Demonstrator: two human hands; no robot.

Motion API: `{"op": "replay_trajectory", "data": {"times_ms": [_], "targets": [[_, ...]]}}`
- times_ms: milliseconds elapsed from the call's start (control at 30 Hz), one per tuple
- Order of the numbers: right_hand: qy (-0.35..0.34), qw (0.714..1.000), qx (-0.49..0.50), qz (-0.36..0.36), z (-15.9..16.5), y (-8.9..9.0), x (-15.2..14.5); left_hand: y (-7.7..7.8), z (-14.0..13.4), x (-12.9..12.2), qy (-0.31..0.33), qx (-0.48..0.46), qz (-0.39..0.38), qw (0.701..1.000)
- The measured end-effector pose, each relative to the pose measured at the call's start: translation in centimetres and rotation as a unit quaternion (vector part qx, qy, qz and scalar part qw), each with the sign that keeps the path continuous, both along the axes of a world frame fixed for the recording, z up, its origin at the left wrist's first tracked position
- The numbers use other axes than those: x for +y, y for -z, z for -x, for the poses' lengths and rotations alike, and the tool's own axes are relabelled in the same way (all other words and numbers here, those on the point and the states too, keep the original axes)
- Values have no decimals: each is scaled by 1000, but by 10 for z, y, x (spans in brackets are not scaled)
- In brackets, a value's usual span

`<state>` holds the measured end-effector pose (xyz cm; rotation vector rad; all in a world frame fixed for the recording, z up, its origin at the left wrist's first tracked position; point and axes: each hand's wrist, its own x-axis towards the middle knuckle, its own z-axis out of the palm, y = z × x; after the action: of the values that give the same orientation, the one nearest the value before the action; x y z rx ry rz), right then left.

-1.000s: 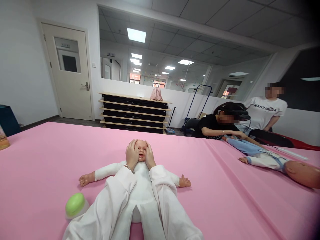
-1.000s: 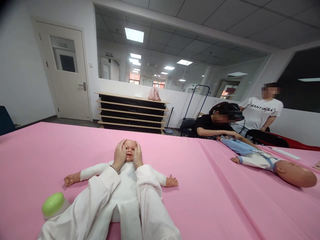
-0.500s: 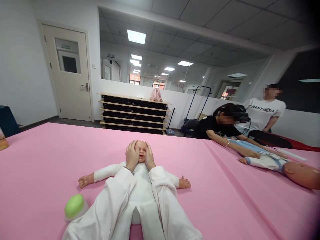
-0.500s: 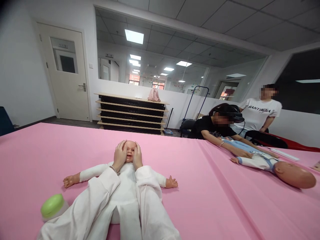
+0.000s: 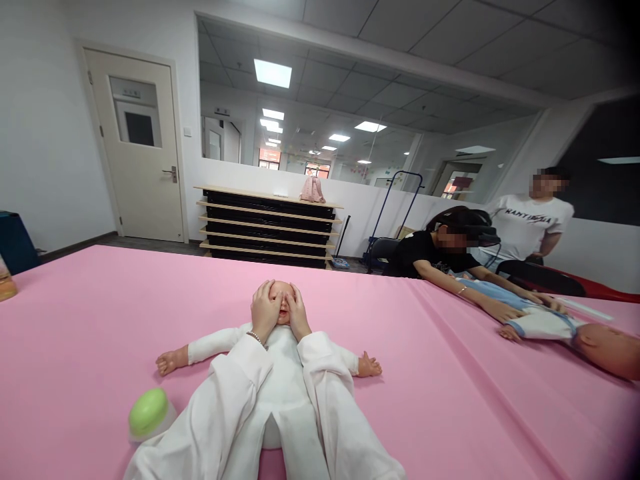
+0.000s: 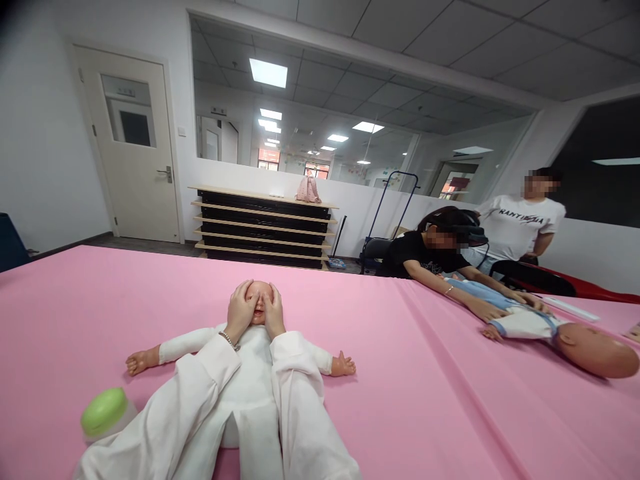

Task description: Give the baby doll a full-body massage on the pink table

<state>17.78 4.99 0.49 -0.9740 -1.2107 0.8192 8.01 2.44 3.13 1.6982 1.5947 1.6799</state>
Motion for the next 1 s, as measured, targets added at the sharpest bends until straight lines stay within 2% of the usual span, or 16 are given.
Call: {"op": "replay_trajectory", "data": {"times_ms": [1000], "targets": [[-5,1000,8,-4,0,2,1,0,0,0,0,-1,-2,1000]]}}
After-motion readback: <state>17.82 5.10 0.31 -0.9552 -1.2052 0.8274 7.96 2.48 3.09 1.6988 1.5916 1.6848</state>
